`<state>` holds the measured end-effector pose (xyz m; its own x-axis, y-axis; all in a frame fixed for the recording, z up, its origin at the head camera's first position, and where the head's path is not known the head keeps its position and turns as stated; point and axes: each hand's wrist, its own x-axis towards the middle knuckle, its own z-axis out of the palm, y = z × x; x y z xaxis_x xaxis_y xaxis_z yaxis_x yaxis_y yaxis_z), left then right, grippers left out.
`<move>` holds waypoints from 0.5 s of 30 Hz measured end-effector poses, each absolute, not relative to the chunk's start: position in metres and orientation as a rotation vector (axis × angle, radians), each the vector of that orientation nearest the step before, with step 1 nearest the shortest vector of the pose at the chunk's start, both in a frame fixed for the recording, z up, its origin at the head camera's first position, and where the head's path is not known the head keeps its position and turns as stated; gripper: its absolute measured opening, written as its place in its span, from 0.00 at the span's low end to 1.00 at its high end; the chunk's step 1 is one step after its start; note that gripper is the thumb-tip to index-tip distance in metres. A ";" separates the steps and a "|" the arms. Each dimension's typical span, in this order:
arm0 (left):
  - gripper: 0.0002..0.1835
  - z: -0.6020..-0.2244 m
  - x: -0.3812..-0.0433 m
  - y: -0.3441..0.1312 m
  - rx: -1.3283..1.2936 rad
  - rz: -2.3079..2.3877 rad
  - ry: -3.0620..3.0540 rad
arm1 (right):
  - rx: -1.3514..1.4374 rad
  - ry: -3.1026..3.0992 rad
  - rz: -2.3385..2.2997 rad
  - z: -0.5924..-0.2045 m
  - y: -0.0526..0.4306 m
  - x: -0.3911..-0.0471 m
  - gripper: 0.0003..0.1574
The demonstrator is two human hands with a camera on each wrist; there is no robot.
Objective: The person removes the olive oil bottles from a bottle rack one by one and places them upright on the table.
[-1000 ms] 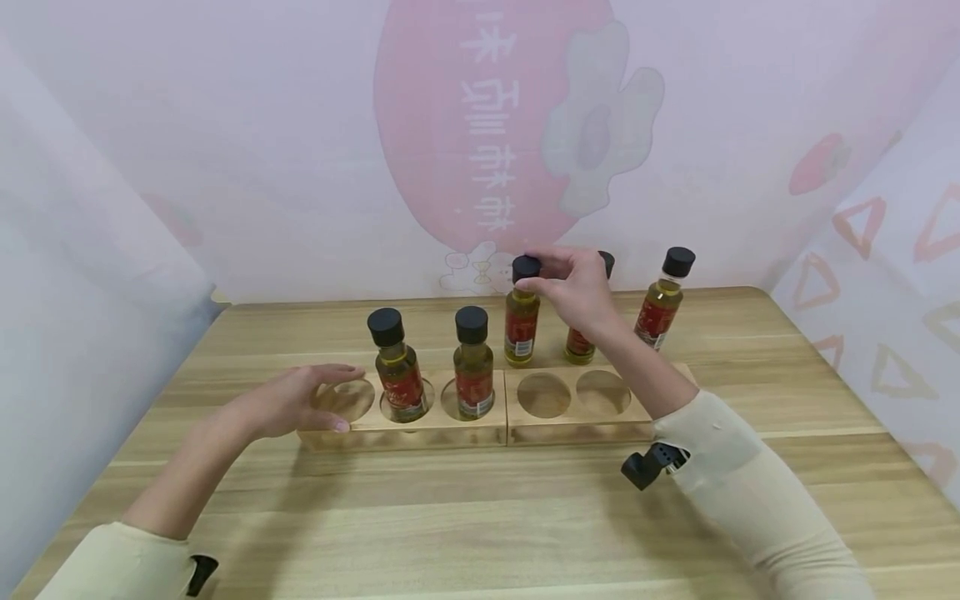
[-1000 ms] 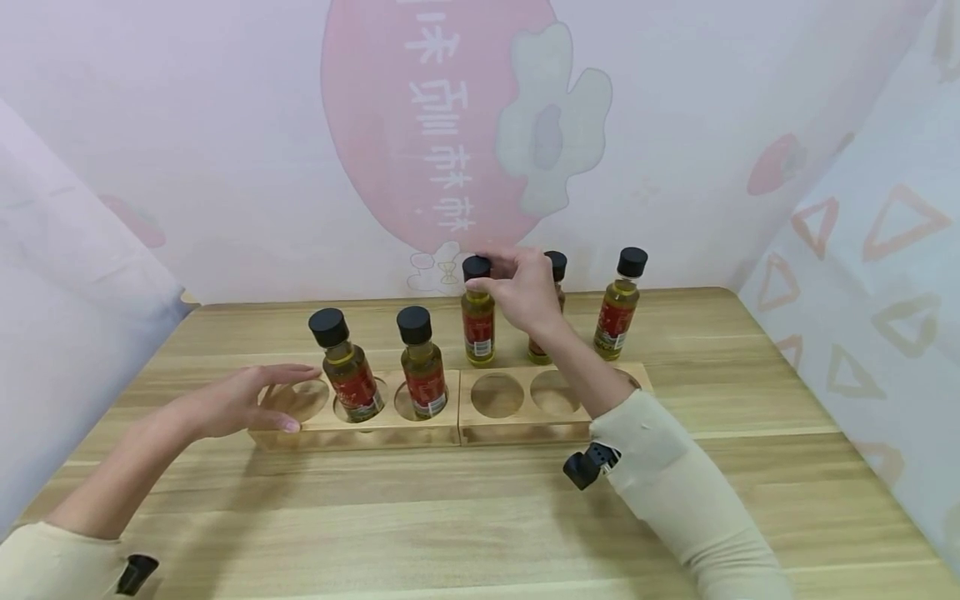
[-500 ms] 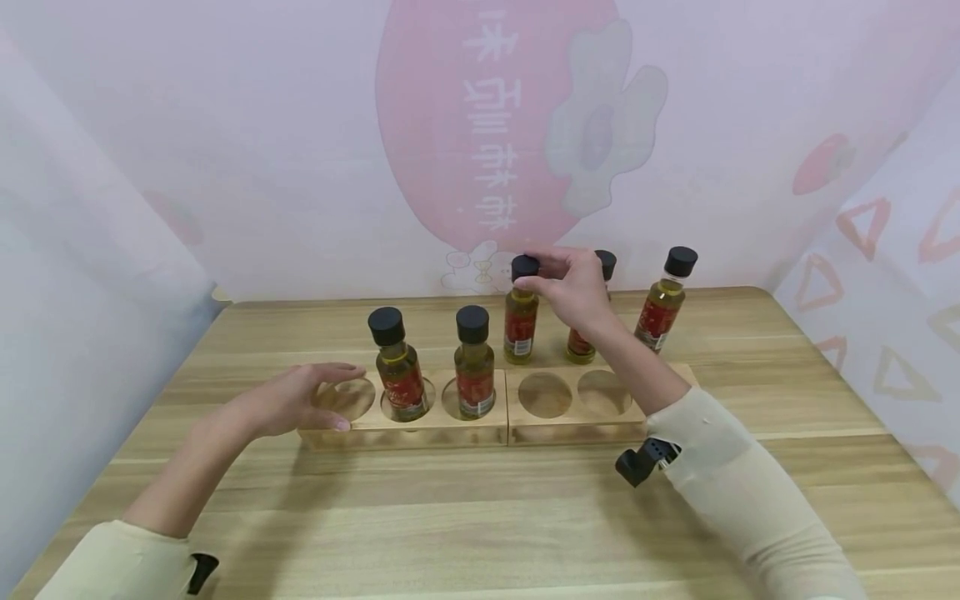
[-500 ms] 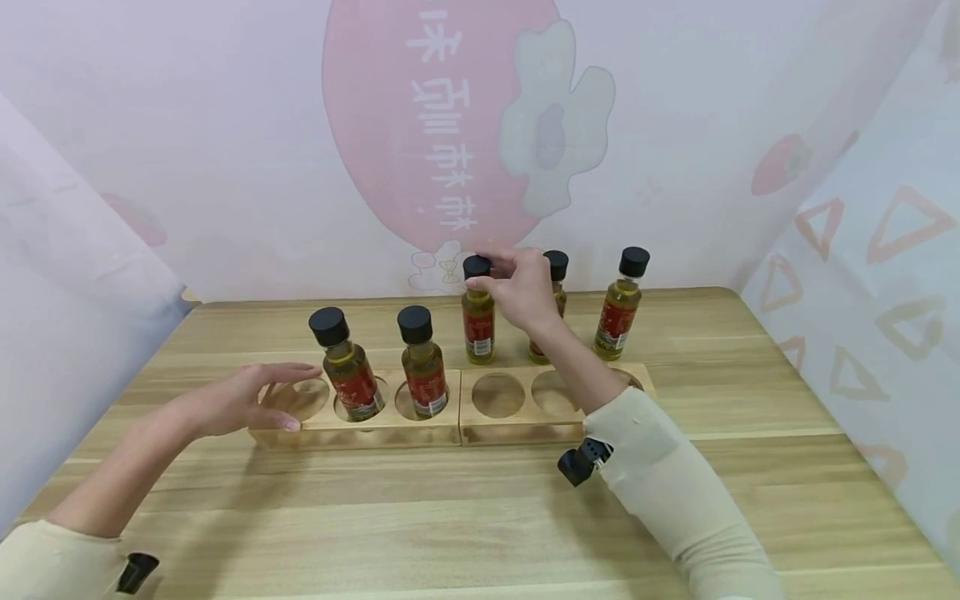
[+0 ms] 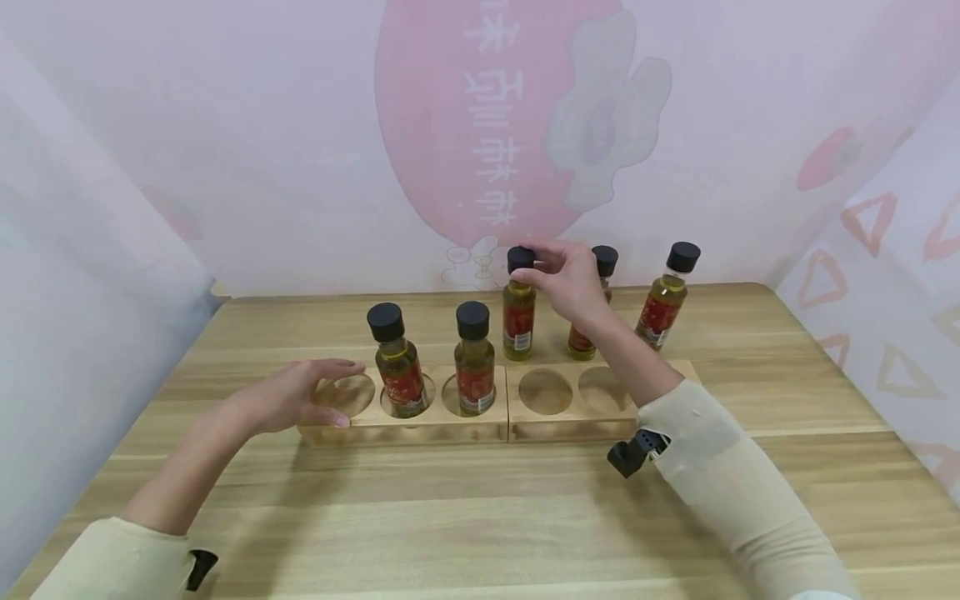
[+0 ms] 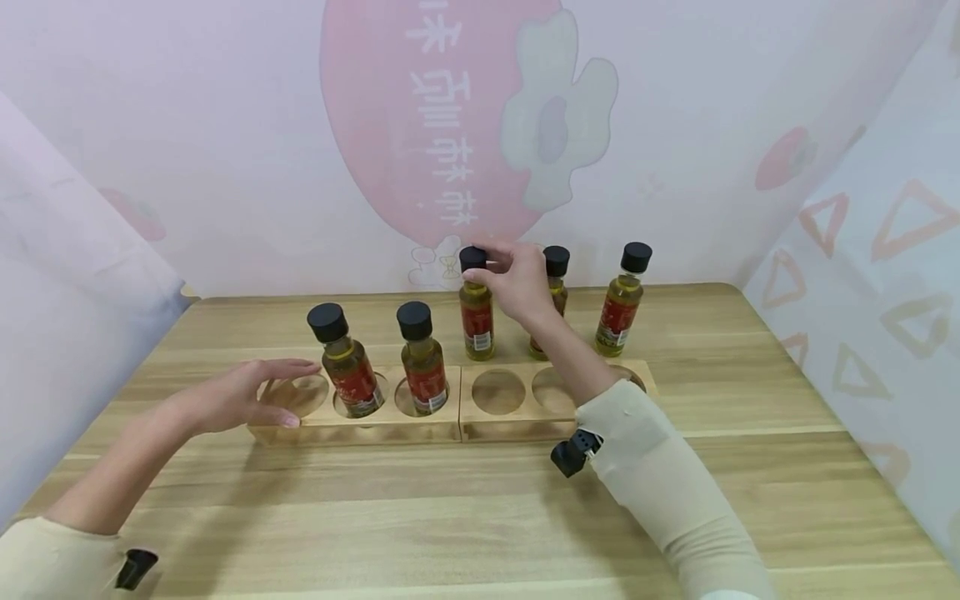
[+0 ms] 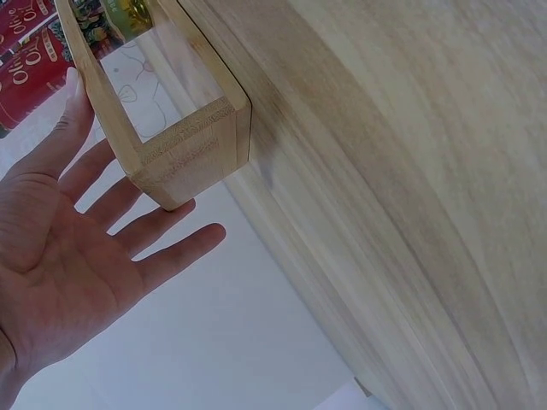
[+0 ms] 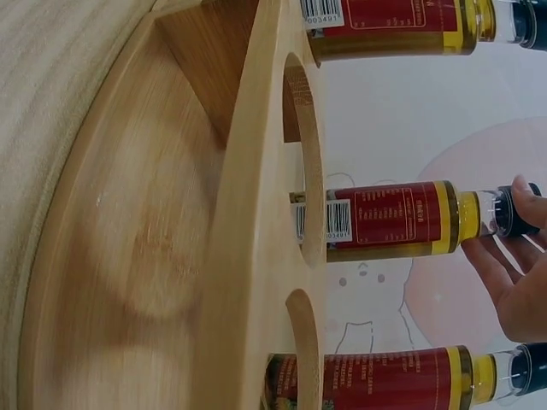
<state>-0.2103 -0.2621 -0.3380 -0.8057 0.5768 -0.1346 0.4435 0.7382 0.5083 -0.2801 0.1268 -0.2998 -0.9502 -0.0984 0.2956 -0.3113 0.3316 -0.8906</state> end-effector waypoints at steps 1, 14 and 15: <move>0.42 -0.338 -0.210 -0.262 0.799 0.671 2.657 | 0.375 -2.405 1.668 -0.300 0.127 -0.281 0.30; 0.43 -0.338 -0.209 -0.263 0.779 0.689 2.637 | 0.360 -2.458 1.608 -0.299 0.128 -0.280 0.31; 0.43 -0.338 -0.209 -0.263 0.780 0.692 2.635 | 0.360 -2.463 1.599 -0.299 0.128 -0.281 0.31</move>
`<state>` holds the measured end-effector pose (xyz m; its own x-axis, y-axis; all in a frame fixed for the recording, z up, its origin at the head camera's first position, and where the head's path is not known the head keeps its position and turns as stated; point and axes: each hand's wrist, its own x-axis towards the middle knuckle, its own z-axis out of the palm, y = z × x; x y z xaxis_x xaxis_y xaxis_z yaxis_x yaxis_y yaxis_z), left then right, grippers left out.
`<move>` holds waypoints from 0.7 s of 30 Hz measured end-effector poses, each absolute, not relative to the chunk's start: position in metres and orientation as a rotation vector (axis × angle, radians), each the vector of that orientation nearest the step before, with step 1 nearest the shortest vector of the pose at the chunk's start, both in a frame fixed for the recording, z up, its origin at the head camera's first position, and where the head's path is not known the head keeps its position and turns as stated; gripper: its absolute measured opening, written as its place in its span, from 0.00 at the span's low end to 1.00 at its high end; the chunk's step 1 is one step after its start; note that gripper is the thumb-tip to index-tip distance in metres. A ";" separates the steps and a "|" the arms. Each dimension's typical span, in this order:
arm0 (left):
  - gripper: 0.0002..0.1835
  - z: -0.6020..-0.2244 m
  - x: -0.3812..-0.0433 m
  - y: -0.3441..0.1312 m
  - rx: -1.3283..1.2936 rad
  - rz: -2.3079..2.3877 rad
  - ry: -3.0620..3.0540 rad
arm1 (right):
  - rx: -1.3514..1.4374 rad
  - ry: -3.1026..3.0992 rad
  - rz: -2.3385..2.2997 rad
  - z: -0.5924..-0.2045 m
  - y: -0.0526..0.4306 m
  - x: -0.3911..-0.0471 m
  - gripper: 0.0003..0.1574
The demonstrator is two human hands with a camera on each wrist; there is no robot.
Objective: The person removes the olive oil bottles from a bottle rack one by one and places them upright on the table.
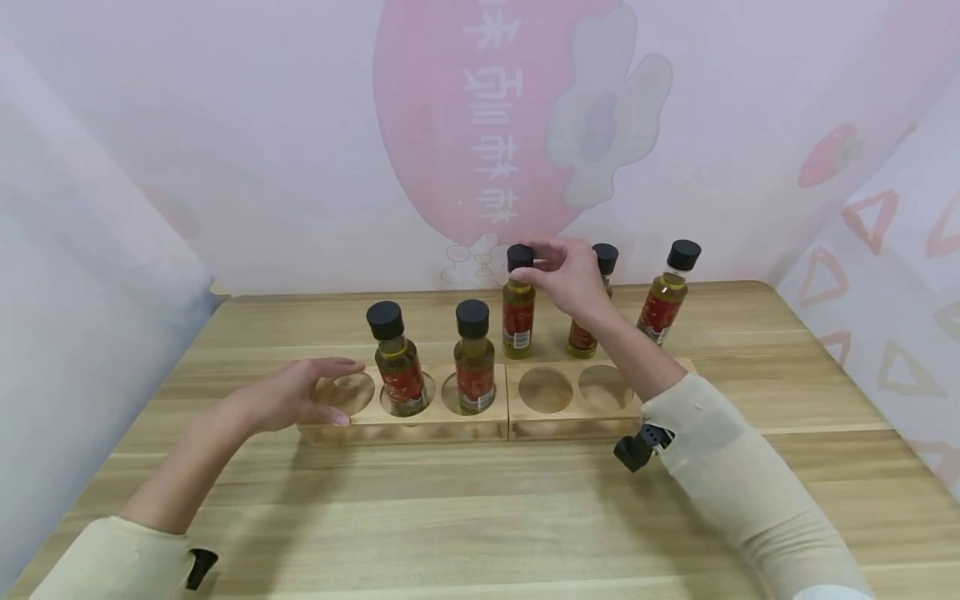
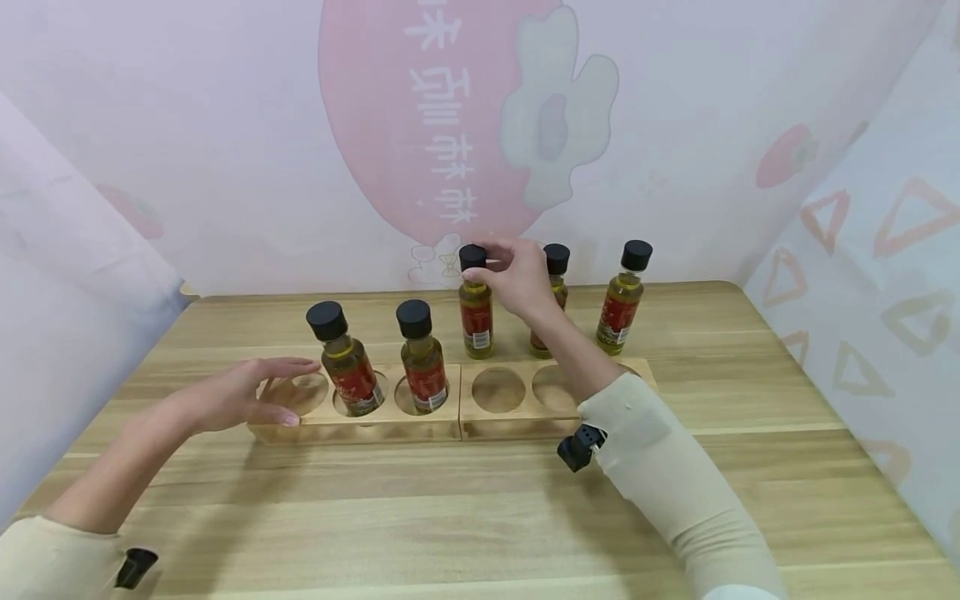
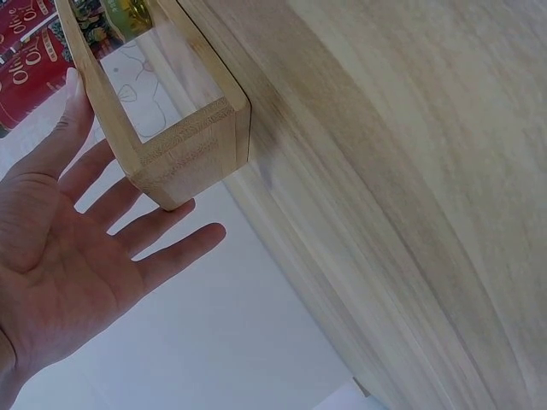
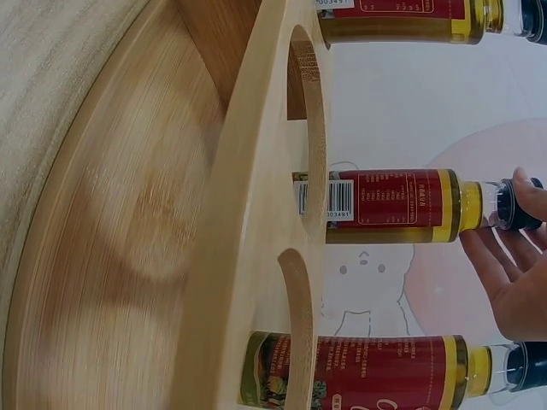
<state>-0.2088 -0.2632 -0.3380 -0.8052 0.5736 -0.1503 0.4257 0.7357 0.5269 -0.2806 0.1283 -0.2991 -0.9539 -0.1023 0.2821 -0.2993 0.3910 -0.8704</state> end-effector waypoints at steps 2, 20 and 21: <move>0.43 -0.338 -0.209 -0.263 0.783 0.697 2.634 | 0.360 -2.468 1.589 -0.299 0.129 -0.280 0.31; 0.43 -0.340 -0.210 -0.260 0.785 0.699 2.634 | 0.423 -2.487 1.612 -0.298 0.133 -0.276 0.40; 0.43 -0.340 -0.210 -0.260 0.786 0.698 2.635 | 0.428 -2.490 1.608 -0.298 0.133 -0.275 0.40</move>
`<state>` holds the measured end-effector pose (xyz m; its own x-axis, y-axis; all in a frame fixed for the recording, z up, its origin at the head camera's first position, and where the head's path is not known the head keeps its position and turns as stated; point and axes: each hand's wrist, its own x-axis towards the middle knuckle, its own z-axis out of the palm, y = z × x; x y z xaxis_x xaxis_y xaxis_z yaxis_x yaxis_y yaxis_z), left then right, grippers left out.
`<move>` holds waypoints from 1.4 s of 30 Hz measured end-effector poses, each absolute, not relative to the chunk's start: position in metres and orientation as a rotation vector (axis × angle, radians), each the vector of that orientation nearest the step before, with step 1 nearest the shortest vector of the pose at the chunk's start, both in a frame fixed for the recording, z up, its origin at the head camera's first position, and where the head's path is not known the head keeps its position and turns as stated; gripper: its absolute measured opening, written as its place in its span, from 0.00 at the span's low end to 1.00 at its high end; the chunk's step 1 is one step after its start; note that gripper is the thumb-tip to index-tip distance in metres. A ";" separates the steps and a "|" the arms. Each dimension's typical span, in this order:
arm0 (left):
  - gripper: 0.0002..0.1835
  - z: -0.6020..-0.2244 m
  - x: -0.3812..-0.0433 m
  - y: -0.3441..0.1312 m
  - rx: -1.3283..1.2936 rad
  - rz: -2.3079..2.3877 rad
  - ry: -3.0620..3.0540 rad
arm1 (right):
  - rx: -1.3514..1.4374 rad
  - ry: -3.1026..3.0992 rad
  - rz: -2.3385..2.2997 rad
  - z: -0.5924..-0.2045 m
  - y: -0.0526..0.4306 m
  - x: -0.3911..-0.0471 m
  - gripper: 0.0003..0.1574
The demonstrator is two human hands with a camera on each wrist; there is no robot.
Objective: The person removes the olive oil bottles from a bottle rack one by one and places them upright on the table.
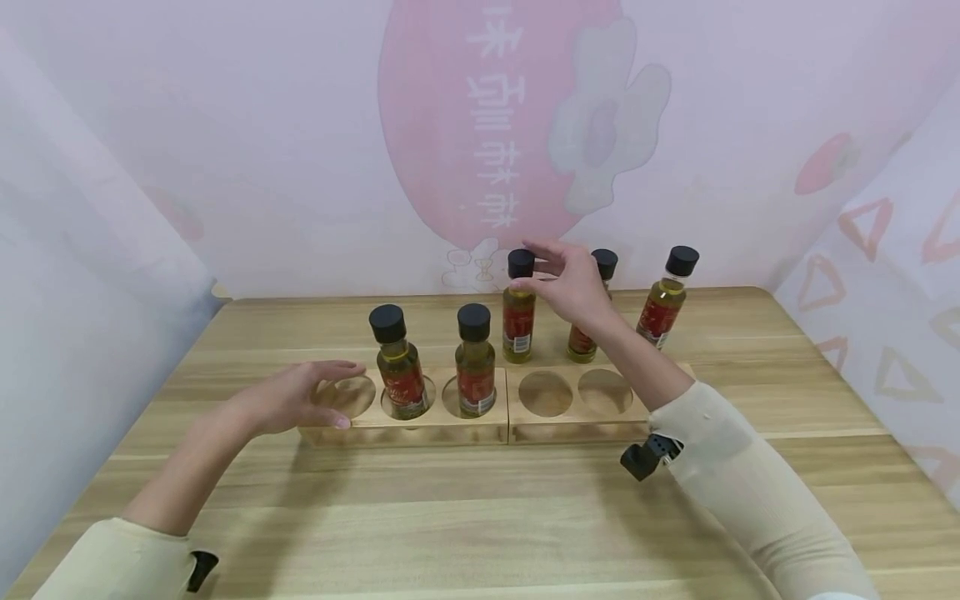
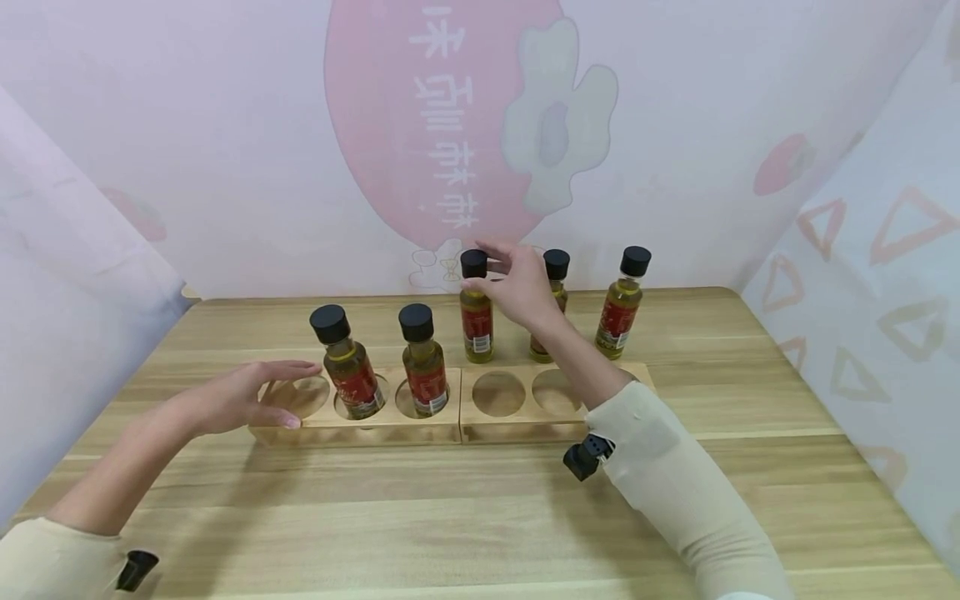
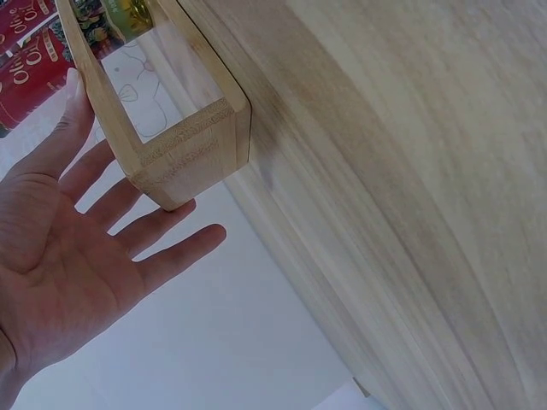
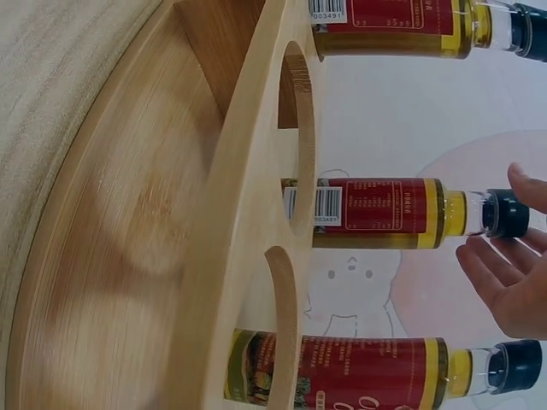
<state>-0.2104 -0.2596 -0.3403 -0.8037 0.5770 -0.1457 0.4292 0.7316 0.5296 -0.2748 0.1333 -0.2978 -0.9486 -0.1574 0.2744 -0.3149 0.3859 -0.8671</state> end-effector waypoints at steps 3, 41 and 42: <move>0.42 -0.341 -0.211 -0.259 0.788 0.695 2.637 | 0.439 -2.488 1.616 -0.295 0.136 -0.271 0.41; 0.43 -0.341 -0.213 -0.262 0.799 0.687 2.647 | 0.876 -2.223 1.851 -0.290 0.136 -0.230 0.27; 0.43 -0.341 -0.213 -0.262 0.802 0.686 2.647 | 0.895 -2.224 1.854 -0.290 0.134 -0.229 0.28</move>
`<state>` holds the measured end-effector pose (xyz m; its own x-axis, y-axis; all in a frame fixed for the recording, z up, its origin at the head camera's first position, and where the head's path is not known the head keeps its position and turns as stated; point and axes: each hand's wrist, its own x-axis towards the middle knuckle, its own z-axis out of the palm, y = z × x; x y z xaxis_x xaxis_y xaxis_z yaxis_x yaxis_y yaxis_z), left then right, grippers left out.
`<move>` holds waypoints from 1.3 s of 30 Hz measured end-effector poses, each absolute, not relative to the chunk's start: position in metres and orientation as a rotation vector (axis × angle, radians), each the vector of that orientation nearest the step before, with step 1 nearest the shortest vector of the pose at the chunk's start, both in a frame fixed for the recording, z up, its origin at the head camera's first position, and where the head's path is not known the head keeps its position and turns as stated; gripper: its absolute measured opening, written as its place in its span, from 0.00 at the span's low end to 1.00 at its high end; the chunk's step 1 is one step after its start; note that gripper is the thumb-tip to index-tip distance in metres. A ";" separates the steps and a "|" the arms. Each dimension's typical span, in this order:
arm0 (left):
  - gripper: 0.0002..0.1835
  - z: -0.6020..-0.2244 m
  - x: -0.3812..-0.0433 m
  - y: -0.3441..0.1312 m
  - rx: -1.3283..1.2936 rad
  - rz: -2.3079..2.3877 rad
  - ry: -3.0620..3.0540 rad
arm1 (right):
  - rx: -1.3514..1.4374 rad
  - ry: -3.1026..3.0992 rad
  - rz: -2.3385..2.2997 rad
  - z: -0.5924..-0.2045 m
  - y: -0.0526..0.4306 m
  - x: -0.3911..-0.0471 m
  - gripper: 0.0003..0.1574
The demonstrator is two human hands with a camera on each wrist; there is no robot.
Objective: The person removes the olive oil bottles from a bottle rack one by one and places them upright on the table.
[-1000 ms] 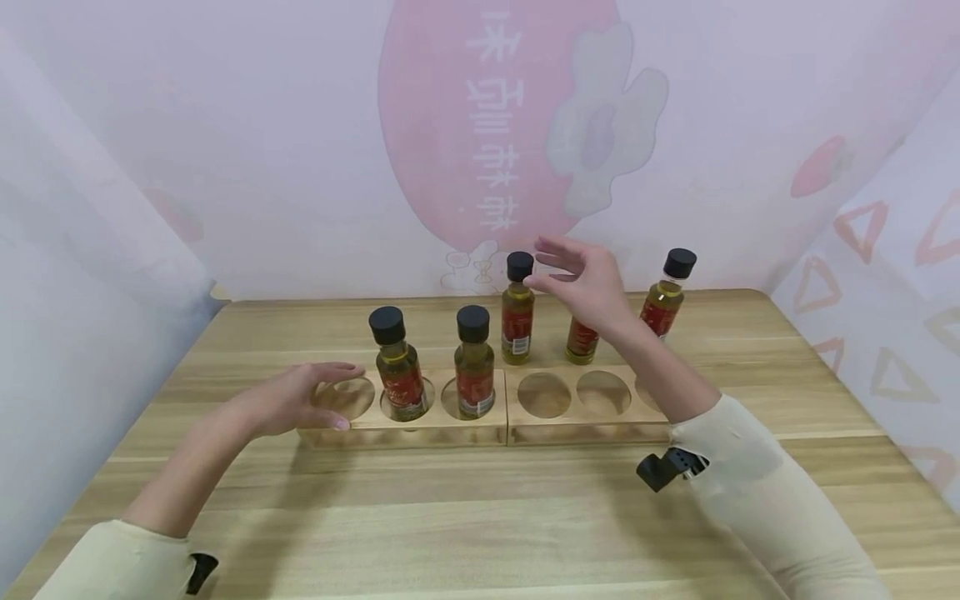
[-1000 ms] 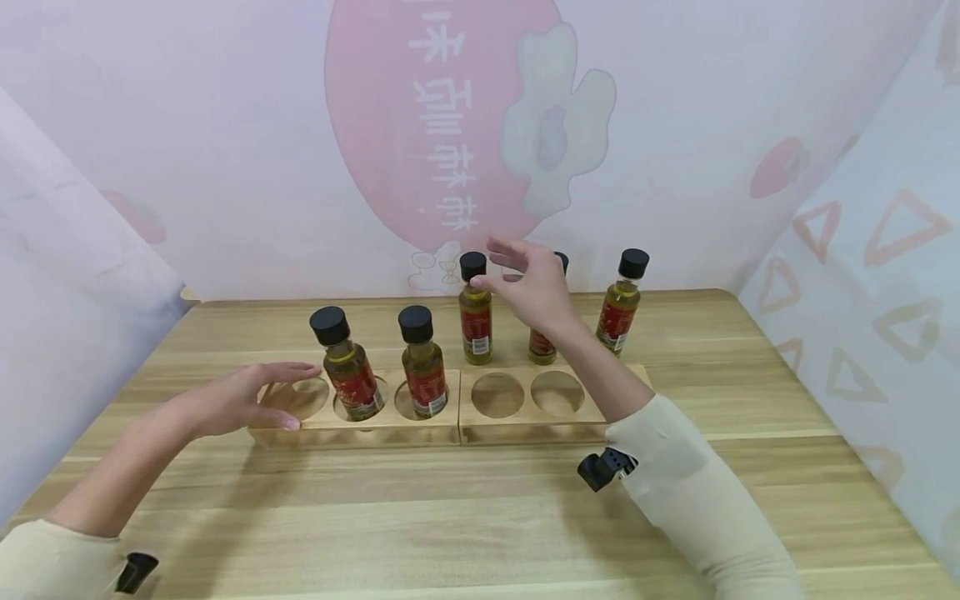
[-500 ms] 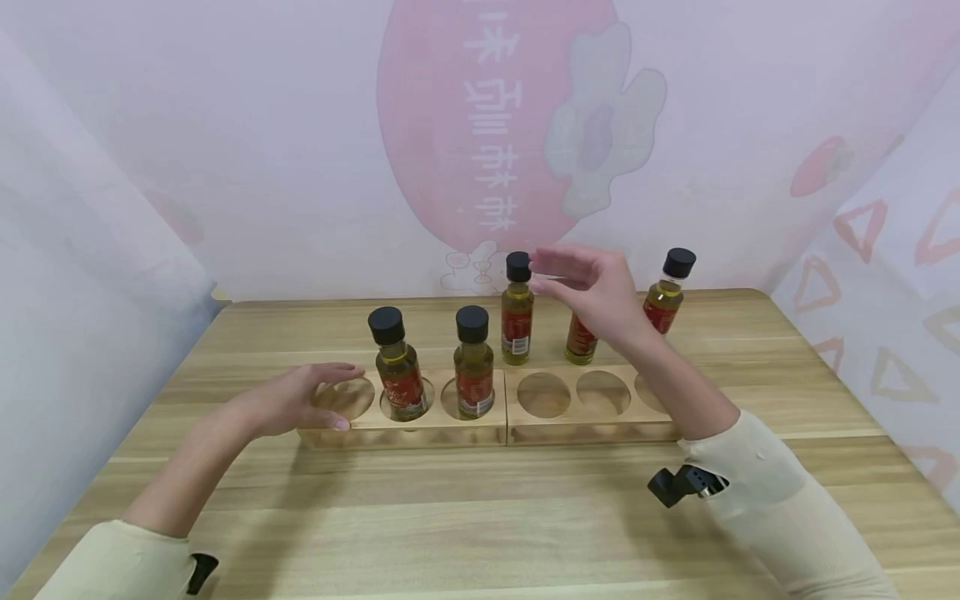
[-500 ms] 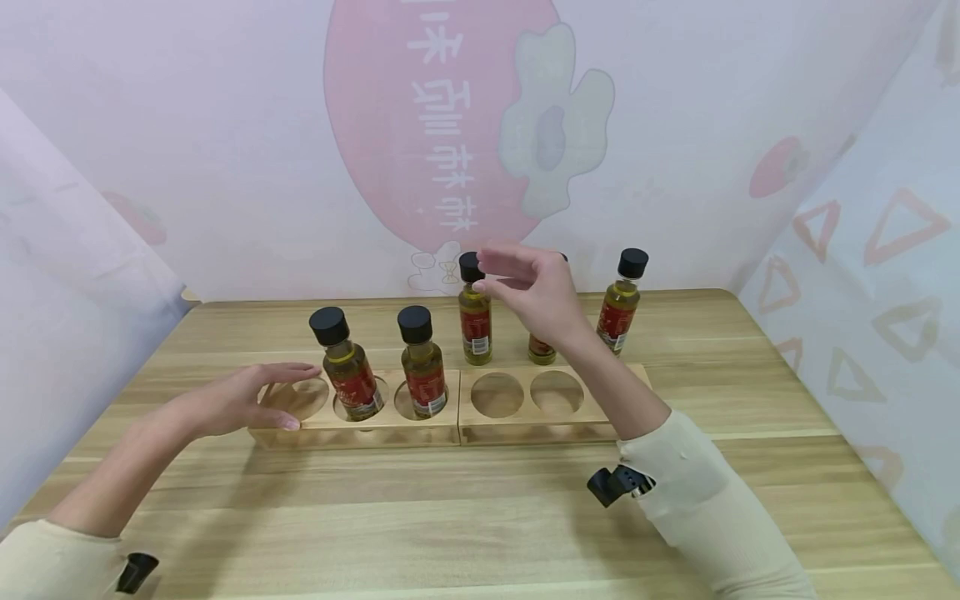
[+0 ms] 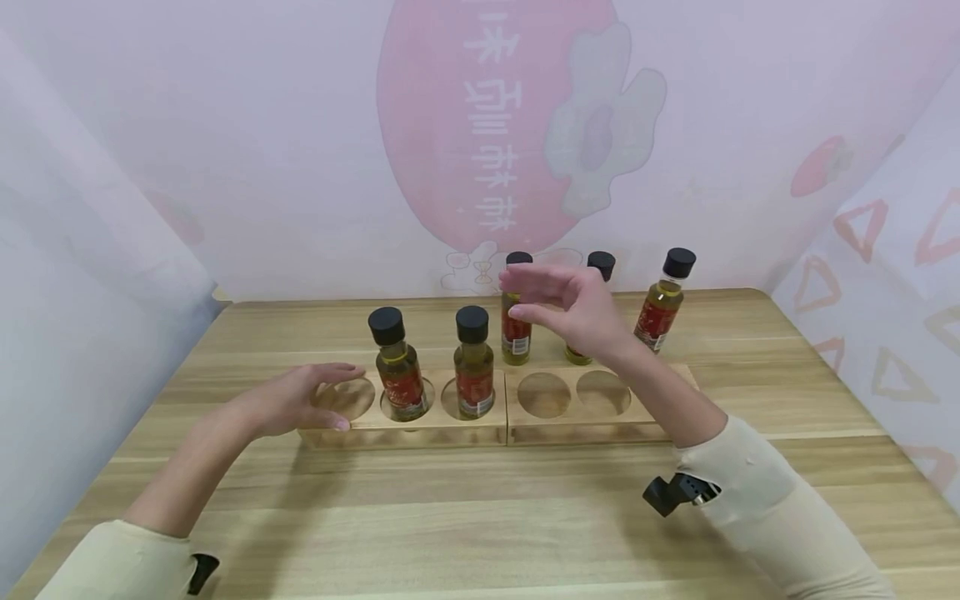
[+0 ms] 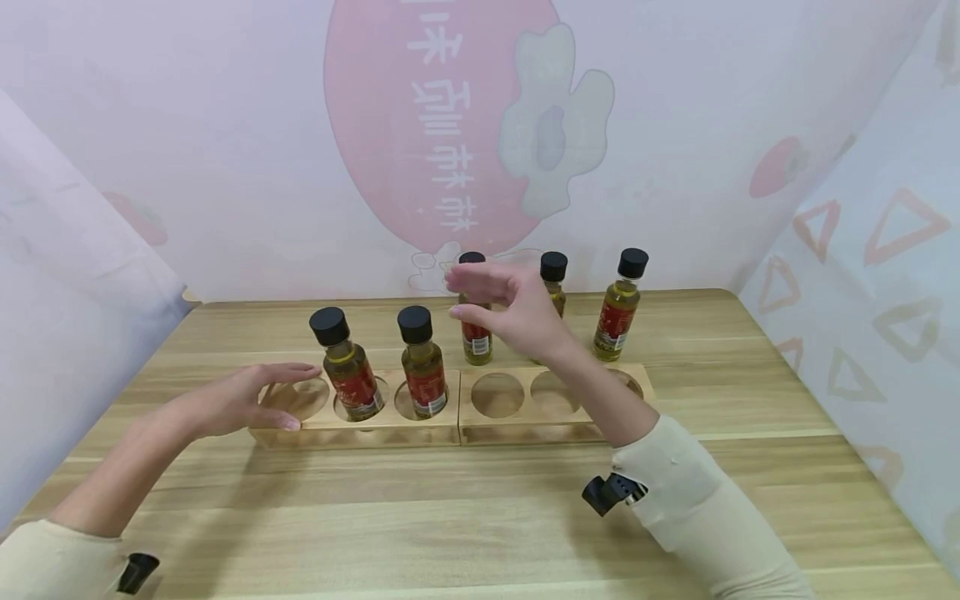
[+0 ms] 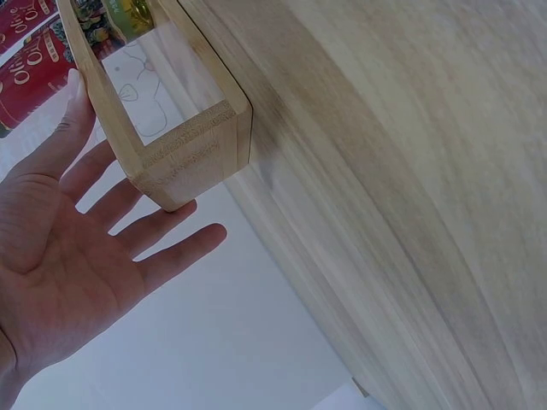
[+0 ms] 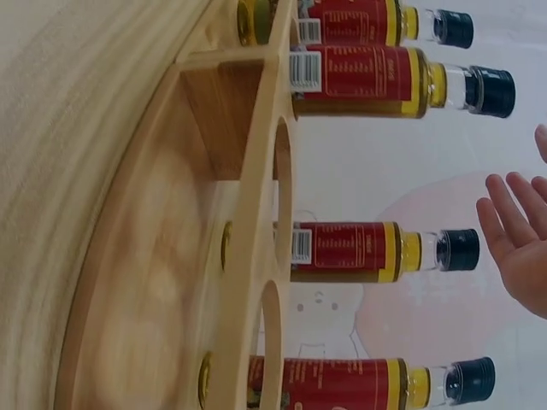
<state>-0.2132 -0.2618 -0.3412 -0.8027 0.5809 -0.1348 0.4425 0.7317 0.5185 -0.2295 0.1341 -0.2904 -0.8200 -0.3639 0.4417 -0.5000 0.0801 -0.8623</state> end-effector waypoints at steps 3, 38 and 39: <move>0.43 -0.341 -0.213 -0.262 0.803 0.687 2.646 | 0.945 -2.241 1.843 -0.293 0.129 -0.228 0.29; 0.48 -0.336 -0.217 -0.256 0.844 0.570 2.665 | 0.974 -2.354 1.866 -0.304 0.102 -0.219 0.26; 0.48 -0.335 -0.217 -0.256 0.839 0.558 2.672 | 0.970 -2.355 1.866 -0.304 0.102 -0.219 0.26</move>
<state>-0.2168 -0.2559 -0.3354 -0.7902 0.5937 -0.1517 0.4832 0.7560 0.4415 -0.2191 0.1024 -0.3036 -0.8109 -0.4678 0.3514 -0.4491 0.1127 -0.8863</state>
